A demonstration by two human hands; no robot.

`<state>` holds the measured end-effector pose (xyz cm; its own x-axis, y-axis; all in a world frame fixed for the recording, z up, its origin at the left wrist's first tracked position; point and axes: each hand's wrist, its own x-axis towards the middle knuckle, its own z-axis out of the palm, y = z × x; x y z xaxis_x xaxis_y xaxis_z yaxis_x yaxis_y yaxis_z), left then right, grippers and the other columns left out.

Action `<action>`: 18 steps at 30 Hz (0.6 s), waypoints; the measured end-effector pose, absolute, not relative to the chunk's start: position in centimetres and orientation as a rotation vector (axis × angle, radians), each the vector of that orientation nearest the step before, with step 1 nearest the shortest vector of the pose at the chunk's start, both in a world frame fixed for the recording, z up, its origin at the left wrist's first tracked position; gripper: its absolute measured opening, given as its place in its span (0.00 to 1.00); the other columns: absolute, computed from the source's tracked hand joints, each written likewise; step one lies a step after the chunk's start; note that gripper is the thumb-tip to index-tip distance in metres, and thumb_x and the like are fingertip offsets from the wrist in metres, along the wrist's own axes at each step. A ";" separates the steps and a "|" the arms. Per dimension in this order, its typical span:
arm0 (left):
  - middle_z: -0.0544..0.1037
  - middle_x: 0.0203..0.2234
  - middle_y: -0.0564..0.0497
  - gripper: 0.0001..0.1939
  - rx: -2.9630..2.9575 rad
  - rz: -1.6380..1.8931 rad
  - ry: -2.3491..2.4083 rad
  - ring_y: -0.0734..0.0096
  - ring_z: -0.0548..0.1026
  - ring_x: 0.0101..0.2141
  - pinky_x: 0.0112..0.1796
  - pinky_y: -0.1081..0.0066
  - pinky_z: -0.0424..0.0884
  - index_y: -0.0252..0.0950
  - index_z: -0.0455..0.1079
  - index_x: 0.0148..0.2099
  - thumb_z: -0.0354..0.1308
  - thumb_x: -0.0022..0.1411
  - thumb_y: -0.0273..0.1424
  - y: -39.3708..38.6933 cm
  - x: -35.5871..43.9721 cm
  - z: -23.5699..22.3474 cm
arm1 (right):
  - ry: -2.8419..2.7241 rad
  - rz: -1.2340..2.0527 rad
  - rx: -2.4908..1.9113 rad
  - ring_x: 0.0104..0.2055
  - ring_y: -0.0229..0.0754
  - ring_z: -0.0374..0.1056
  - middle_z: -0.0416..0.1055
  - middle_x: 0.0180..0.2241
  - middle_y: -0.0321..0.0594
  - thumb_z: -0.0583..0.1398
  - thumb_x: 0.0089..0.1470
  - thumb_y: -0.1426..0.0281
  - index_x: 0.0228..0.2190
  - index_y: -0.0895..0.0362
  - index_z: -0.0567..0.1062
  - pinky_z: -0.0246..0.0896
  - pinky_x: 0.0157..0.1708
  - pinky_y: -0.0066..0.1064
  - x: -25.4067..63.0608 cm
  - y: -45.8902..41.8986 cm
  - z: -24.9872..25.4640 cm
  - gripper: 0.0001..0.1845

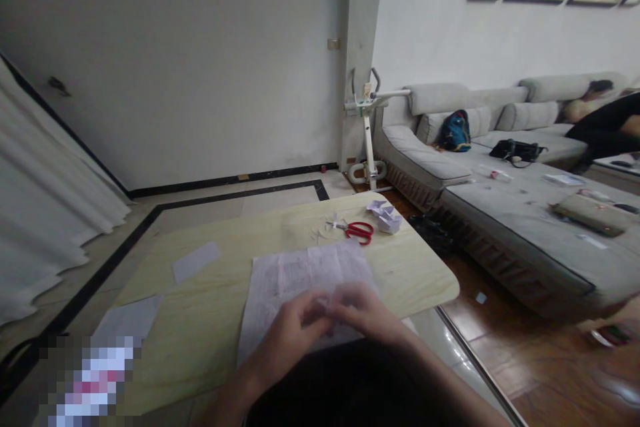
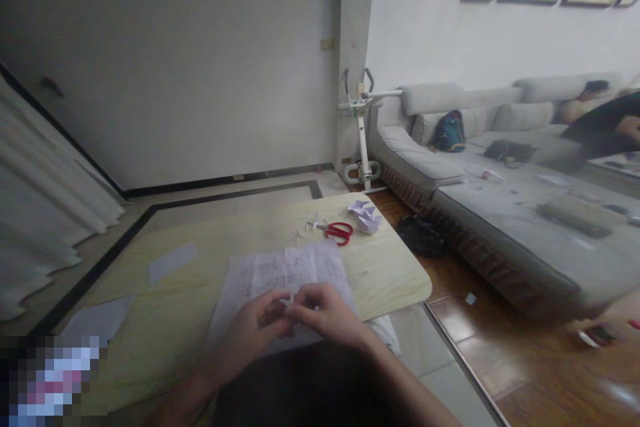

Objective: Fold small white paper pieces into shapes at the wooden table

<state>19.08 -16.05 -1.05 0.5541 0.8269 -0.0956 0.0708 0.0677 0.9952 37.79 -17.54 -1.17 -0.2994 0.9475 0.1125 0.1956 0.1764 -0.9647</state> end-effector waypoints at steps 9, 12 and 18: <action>0.82 0.33 0.49 0.18 1.291 0.754 0.878 0.67 0.81 0.28 0.32 0.69 0.75 0.34 0.68 0.49 0.65 0.58 0.34 -16.6 20.3 -1.5 | -1.926 1.184 -1.162 0.27 0.35 0.61 0.68 0.23 0.34 0.60 0.59 0.58 0.26 0.60 0.75 0.54 0.27 0.25 39.3 -16.7 0.8 0.19; 0.82 0.32 0.48 0.19 1.274 0.757 0.866 0.66 0.81 0.29 0.33 0.69 0.75 0.34 0.69 0.49 0.65 0.58 0.35 -16.9 20.5 -1.8 | -2.039 1.179 -1.160 0.26 0.34 0.60 0.68 0.23 0.34 0.59 0.59 0.59 0.26 0.60 0.75 0.54 0.27 0.25 40.0 -16.3 1.4 0.18; 0.83 0.35 0.45 0.19 1.233 0.748 0.855 0.64 0.81 0.32 0.35 0.68 0.74 0.33 0.70 0.49 0.64 0.59 0.37 -17.9 20.8 -2.2 | -2.128 1.185 -1.190 0.25 0.34 0.60 0.67 0.23 0.33 0.58 0.60 0.59 0.27 0.61 0.75 0.54 0.26 0.25 40.4 -16.7 1.1 0.18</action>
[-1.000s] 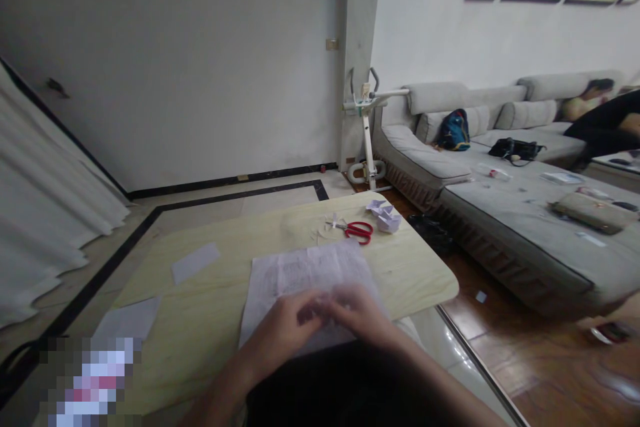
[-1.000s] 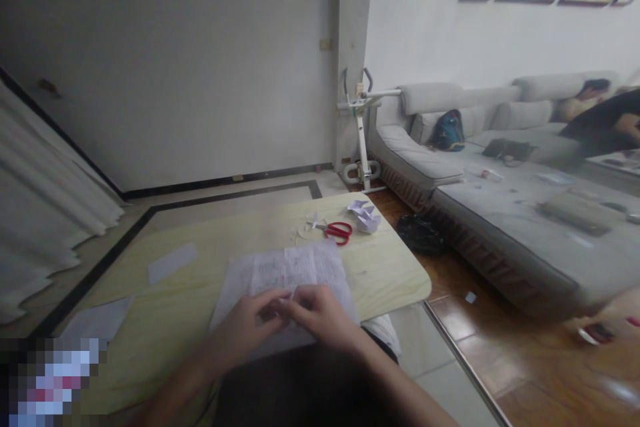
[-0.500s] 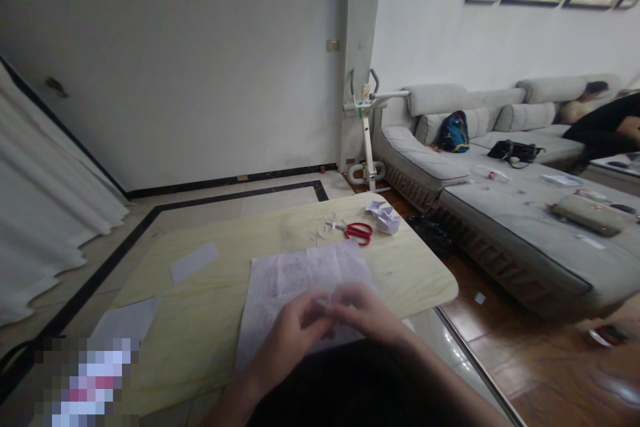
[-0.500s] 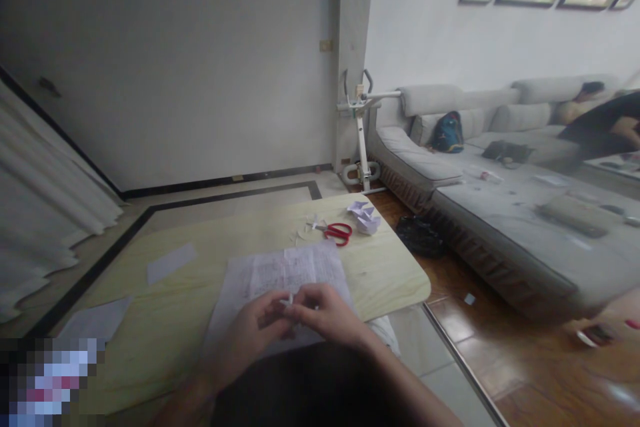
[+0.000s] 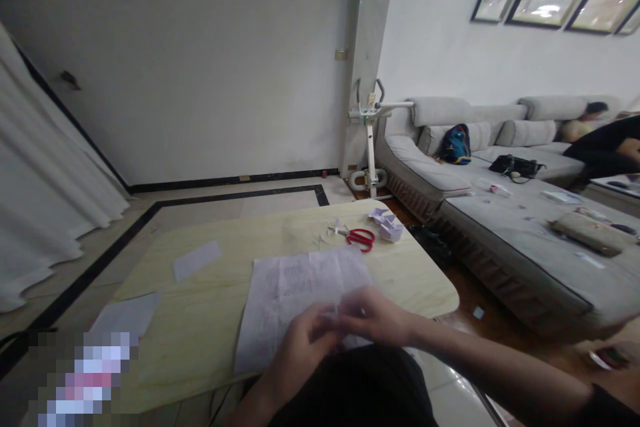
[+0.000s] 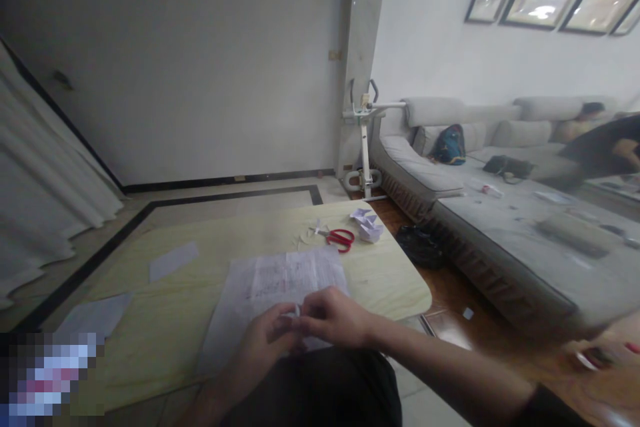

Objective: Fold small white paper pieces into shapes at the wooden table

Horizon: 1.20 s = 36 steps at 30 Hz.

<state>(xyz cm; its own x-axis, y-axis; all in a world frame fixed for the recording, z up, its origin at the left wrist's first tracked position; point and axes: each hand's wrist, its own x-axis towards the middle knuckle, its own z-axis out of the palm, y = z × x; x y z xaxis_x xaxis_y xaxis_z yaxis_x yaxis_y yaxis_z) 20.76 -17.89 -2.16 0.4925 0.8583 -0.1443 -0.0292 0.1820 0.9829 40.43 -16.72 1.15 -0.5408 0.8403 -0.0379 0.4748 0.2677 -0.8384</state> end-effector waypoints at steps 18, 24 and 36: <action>0.82 0.41 0.44 0.19 1.225 0.810 0.872 0.61 0.81 0.38 0.39 0.66 0.76 0.35 0.71 0.51 0.62 0.61 0.40 -18.5 20.4 -2.4 | -1.739 1.077 -1.235 0.29 0.38 0.62 0.67 0.24 0.35 0.58 0.59 0.56 0.25 0.59 0.73 0.58 0.29 0.27 38.4 -19.1 -1.3 0.20; 0.83 0.38 0.43 0.25 1.153 0.789 0.907 0.62 0.81 0.32 0.35 0.65 0.77 0.33 0.71 0.51 0.64 0.57 0.44 -18.2 20.0 -2.8 | -1.684 0.969 -1.248 0.28 0.38 0.61 0.65 0.23 0.35 0.57 0.59 0.59 0.25 0.58 0.71 0.57 0.28 0.27 37.6 -19.4 -2.0 0.17; 0.82 0.44 0.46 0.15 1.757 1.072 1.136 0.60 0.79 0.45 0.46 0.64 0.75 0.40 0.73 0.51 0.50 0.66 0.31 -16.8 20.8 -5.2 | -1.755 0.486 -1.326 0.27 0.38 0.63 0.70 0.27 0.37 0.56 0.55 0.72 0.32 0.55 0.69 0.57 0.27 0.28 35.8 -18.2 -4.0 0.02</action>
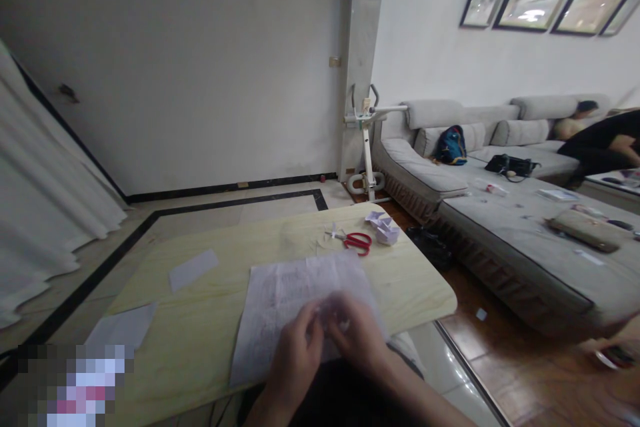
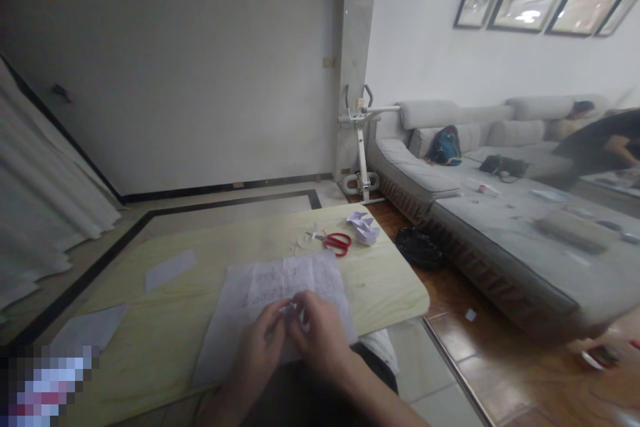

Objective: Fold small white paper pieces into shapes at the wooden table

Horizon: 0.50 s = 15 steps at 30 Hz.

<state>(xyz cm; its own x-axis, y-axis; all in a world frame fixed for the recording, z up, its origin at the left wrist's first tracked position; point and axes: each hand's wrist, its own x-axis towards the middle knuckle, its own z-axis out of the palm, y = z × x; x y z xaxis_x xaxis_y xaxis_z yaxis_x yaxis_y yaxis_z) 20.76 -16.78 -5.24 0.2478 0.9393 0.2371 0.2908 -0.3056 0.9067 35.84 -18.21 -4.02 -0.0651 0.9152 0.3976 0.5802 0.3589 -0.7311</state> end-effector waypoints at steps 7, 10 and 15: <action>0.83 0.40 0.45 0.12 1.755 1.146 1.261 0.59 0.81 0.42 0.42 0.65 0.76 0.38 0.71 0.48 0.52 0.64 0.30 -16.3 21.3 -5.4 | -1.693 0.350 -1.338 0.29 0.40 0.65 0.70 0.29 0.38 0.57 0.54 0.73 0.35 0.55 0.69 0.59 0.30 0.30 35.1 -17.9 -4.4 0.05; 0.84 0.38 0.46 0.12 1.765 1.117 1.310 0.58 0.81 0.40 0.38 0.66 0.76 0.39 0.71 0.48 0.53 0.62 0.31 -16.0 21.1 -5.5 | -1.666 0.372 -1.304 0.29 0.40 0.64 0.70 0.29 0.38 0.57 0.53 0.75 0.34 0.55 0.69 0.59 0.29 0.29 35.1 -17.7 -4.3 0.06; 0.83 0.28 0.48 0.07 1.950 0.983 1.365 0.59 0.81 0.31 0.30 0.70 0.72 0.41 0.74 0.38 0.54 0.61 0.31 -16.1 20.9 -4.8 | -1.670 0.391 -1.262 0.30 0.40 0.64 0.69 0.30 0.39 0.57 0.52 0.76 0.32 0.55 0.71 0.60 0.30 0.29 35.3 -17.8 -4.3 0.05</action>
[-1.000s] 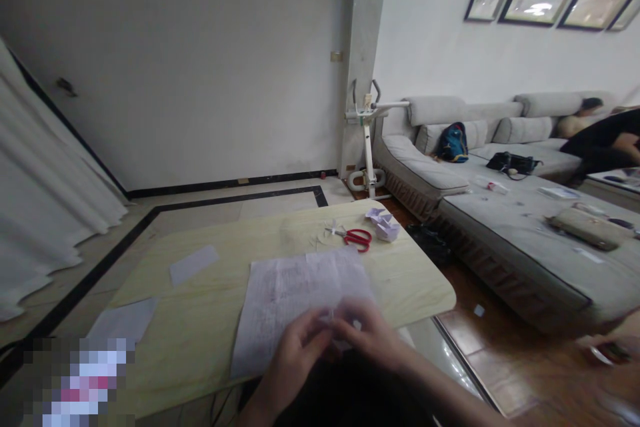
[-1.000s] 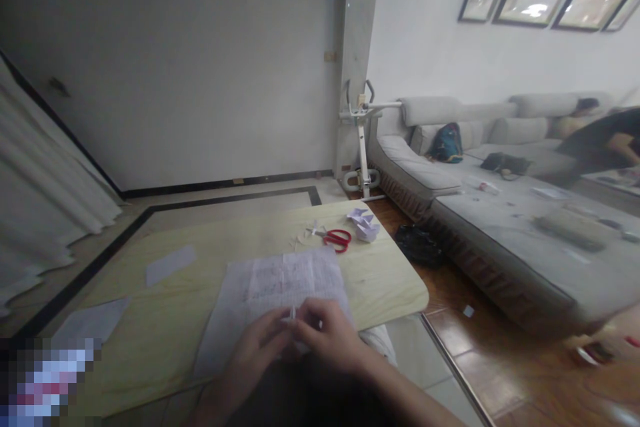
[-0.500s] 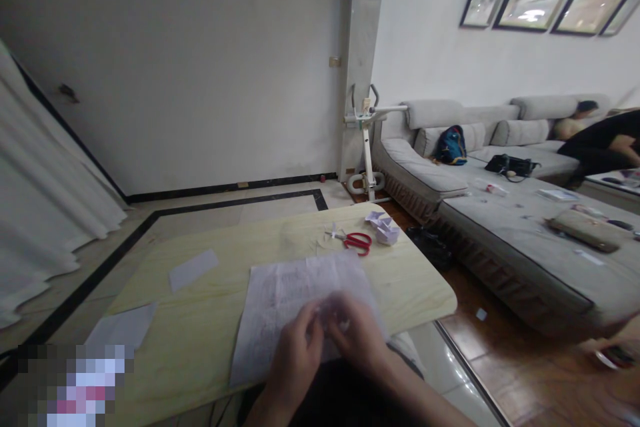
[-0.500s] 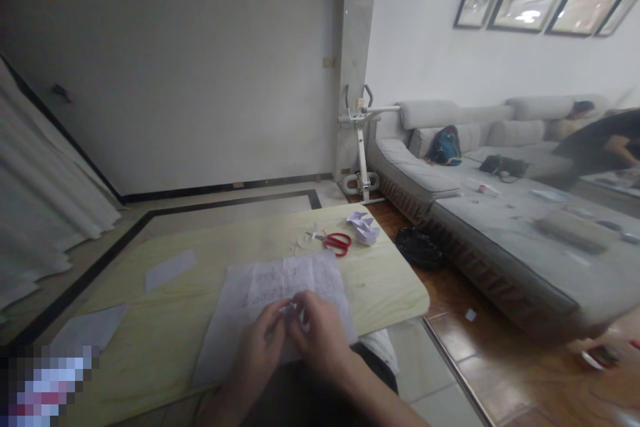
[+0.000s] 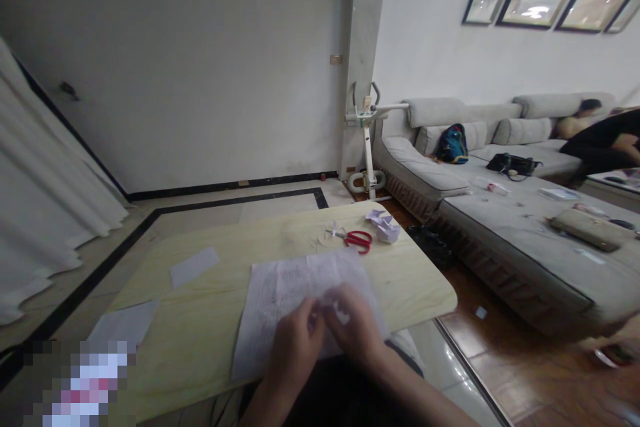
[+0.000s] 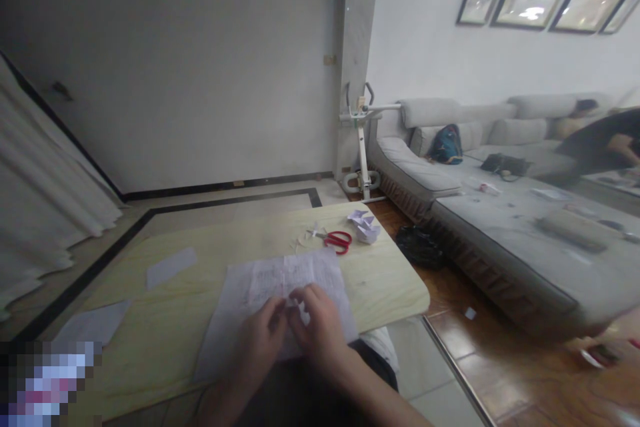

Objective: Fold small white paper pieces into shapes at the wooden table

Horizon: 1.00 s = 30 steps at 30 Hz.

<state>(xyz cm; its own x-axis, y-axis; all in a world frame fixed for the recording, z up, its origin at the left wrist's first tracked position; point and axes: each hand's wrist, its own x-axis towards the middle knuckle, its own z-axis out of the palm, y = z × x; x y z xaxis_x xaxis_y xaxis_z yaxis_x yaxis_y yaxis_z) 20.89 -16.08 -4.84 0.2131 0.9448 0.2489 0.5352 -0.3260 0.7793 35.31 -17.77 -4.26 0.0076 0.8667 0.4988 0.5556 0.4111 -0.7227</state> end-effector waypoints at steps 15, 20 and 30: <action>0.78 0.23 0.52 0.12 1.552 1.092 1.157 0.67 0.76 0.24 0.25 0.74 0.71 0.37 0.72 0.35 0.51 0.65 0.36 -17.1 21.6 -4.0 | -1.388 0.612 -1.225 0.26 0.38 0.59 0.62 0.23 0.32 0.56 0.49 0.73 0.29 0.54 0.66 0.56 0.25 0.28 34.5 -18.2 -4.7 0.03; 0.74 0.21 0.54 0.12 1.404 1.100 1.070 0.72 0.73 0.22 0.22 0.76 0.68 0.36 0.69 0.33 0.54 0.63 0.38 -17.4 21.7 -3.7 | -1.372 0.604 -1.184 0.25 0.38 0.60 0.63 0.22 0.32 0.56 0.49 0.74 0.28 0.55 0.67 0.57 0.26 0.28 34.7 -18.5 -4.6 0.02; 0.74 0.21 0.54 0.15 1.301 1.029 1.060 0.71 0.73 0.24 0.25 0.75 0.69 0.35 0.69 0.29 0.57 0.60 0.42 -17.1 21.3 -3.3 | -1.550 0.483 -1.048 0.25 0.36 0.59 0.65 0.24 0.32 0.54 0.44 0.80 0.31 0.54 0.68 0.56 0.26 0.26 35.4 -18.7 -5.2 0.11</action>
